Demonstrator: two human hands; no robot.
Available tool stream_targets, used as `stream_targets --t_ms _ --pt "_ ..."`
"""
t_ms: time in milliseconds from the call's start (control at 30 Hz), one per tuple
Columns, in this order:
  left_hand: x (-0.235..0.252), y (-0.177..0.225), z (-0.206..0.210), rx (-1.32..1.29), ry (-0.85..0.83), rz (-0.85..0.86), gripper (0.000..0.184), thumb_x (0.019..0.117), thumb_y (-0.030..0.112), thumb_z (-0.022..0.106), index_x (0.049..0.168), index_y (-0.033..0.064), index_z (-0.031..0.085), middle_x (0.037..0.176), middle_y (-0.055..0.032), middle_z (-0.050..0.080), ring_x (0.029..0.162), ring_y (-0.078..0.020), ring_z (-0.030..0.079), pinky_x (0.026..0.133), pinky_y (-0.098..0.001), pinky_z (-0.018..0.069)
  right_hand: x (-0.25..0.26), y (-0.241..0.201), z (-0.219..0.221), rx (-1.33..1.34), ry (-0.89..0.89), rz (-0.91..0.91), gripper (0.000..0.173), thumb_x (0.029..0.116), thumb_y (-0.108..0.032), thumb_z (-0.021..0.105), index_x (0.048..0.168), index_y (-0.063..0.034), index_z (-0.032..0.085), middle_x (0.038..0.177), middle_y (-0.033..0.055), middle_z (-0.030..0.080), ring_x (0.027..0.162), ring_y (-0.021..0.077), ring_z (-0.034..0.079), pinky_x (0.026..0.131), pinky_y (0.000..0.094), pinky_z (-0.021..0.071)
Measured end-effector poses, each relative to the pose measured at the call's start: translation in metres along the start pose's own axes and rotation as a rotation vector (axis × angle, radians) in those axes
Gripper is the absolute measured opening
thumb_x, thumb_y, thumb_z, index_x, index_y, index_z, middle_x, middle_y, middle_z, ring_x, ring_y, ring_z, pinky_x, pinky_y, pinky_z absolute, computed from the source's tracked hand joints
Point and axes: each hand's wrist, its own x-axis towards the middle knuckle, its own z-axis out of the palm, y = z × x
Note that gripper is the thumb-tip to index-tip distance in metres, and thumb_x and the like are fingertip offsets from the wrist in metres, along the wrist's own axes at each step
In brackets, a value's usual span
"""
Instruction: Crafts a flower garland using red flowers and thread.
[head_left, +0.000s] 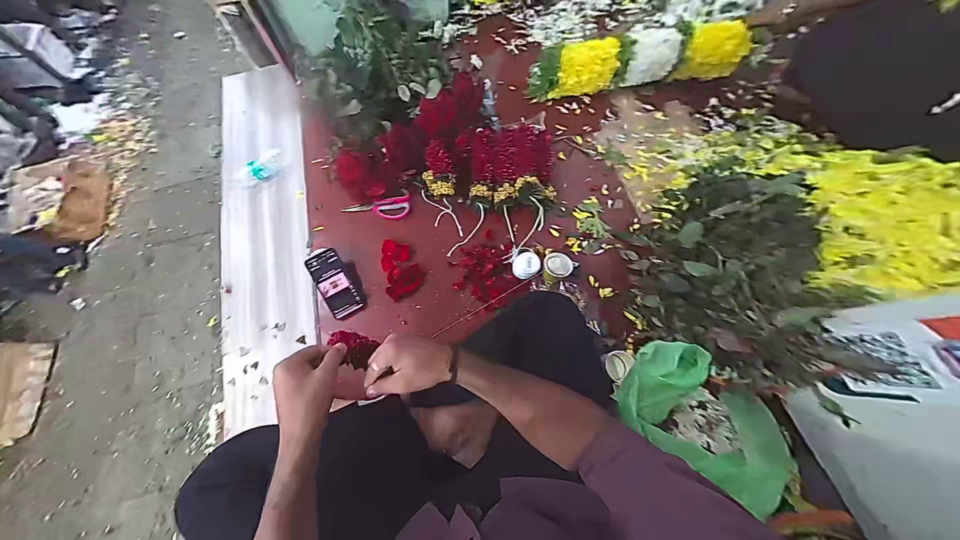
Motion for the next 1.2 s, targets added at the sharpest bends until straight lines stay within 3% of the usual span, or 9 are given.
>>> stream_targets --t_ms 100,267,500,600,733,833,933,1133,1200 --pt "-0.004 -0.009 0.003 0.001 -0.029 0.047 0.021 0.0937 0.031 0.071 0.088 0.0114 0.077 0.071 0.0018 0.069 0.06 -0.0092 0.062 0.059 -0.0371 0.0533 0.001 -0.005 -0.003 0.071 0.118 -0.035 0.018 0.0938 -0.019 0.07 0.084 -0.0056 0.077 0.078 0.0047 0.072 0.074 0.0139 0.067 0.071 0.0405 0.055" --pt "0.0 -0.004 -0.008 0.032 -0.203 0.19 0.017 0.0918 0.033 0.072 0.092 0.017 0.079 0.079 0.0044 0.072 0.067 -0.0075 0.065 0.063 -0.034 0.0561 -0.025 0.01 -0.068 0.107 0.328 0.112 0.012 0.0944 -0.012 0.07 0.09 -0.0047 0.079 0.079 0.0018 0.074 0.071 0.0048 0.066 0.068 0.0266 0.0561" --pt "0.003 0.009 -0.015 0.248 -0.322 0.088 0.02 0.0877 0.038 0.074 0.088 0.019 0.078 0.075 0.0011 0.071 0.068 -0.0163 0.067 0.065 -0.0512 0.0566 -0.046 -0.006 -0.089 0.0 0.213 0.11 0.01 0.0929 -0.015 0.073 0.09 -0.0083 0.08 0.082 -0.0008 0.073 0.075 0.0049 0.067 0.071 0.0262 0.0582" --pt "0.0 0.001 -0.018 0.291 -0.233 0.03 0.018 0.0859 0.038 0.074 0.087 0.0203 0.077 0.071 0.0004 0.067 0.065 -0.0198 0.063 0.063 -0.0543 0.0528 -0.065 -0.009 -0.109 0.013 0.108 0.254 0.011 0.0913 -0.019 0.074 0.088 -0.01 0.079 0.082 -0.0017 0.074 0.075 0.0049 0.067 0.072 0.0271 0.0582" --pt "0.001 -0.013 -0.021 0.281 -0.234 -0.017 0.014 0.084 0.031 0.074 0.085 0.0176 0.077 0.072 -0.0021 0.067 0.068 -0.0227 0.063 0.064 -0.0562 0.0514 -0.081 0.016 -0.128 0.133 0.042 0.522 0.014 0.0953 -0.017 0.07 0.092 -0.0047 0.077 0.075 -0.0004 0.071 0.062 0.0034 0.06 0.06 0.0223 0.0508" --pt "0.005 -0.025 -0.024 0.264 -0.221 -0.059 0.013 0.084 0.031 0.074 0.084 0.0188 0.077 0.075 -0.0016 0.071 0.071 -0.0217 0.068 0.066 -0.0565 0.0544 -0.059 0.059 -0.128 -0.047 0.147 0.699 0.015 0.0993 -0.019 0.067 0.105 -0.0092 0.077 0.094 0.0044 0.075 0.082 0.0139 0.07 0.078 0.0373 0.0588" --pt "0.005 -0.035 -0.025 0.184 -0.22 -0.09 0.014 0.0844 0.032 0.075 0.083 0.0179 0.077 0.069 -0.0005 0.066 0.063 -0.0188 0.062 0.062 -0.0517 0.0516 -0.008 0.104 -0.123 -0.36 0.319 0.699 0.013 0.0948 -0.019 0.069 0.103 -0.0164 0.079 0.1 0.006 0.076 0.094 0.0239 0.072 0.086 0.0564 0.057" --pt "0.007 -0.04 -0.006 0.12 -0.404 -0.169 0.015 0.0859 0.033 0.075 0.087 0.0181 0.078 0.077 -0.0005 0.072 0.071 -0.0182 0.068 0.07 -0.0518 0.0563 0.092 0.185 -0.114 -0.909 0.188 0.552 0.029 0.0822 -0.013 0.074 0.109 -0.0237 0.078 0.122 0.0072 0.065 0.122 0.0309 0.059 0.092 0.0565 0.055" --pt "0.007 -0.038 -0.002 0.126 -0.417 -0.167 0.016 0.0849 0.035 0.074 0.087 0.0201 0.078 0.076 0.001 0.071 0.07 -0.0169 0.067 0.068 -0.0502 0.056 0.102 0.204 -0.113 -1.01 0.133 0.514 0.021 0.0786 -0.015 0.077 0.099 -0.0193 0.077 0.125 0.0076 0.063 0.124 0.0329 0.056 0.09 0.0573 0.054"
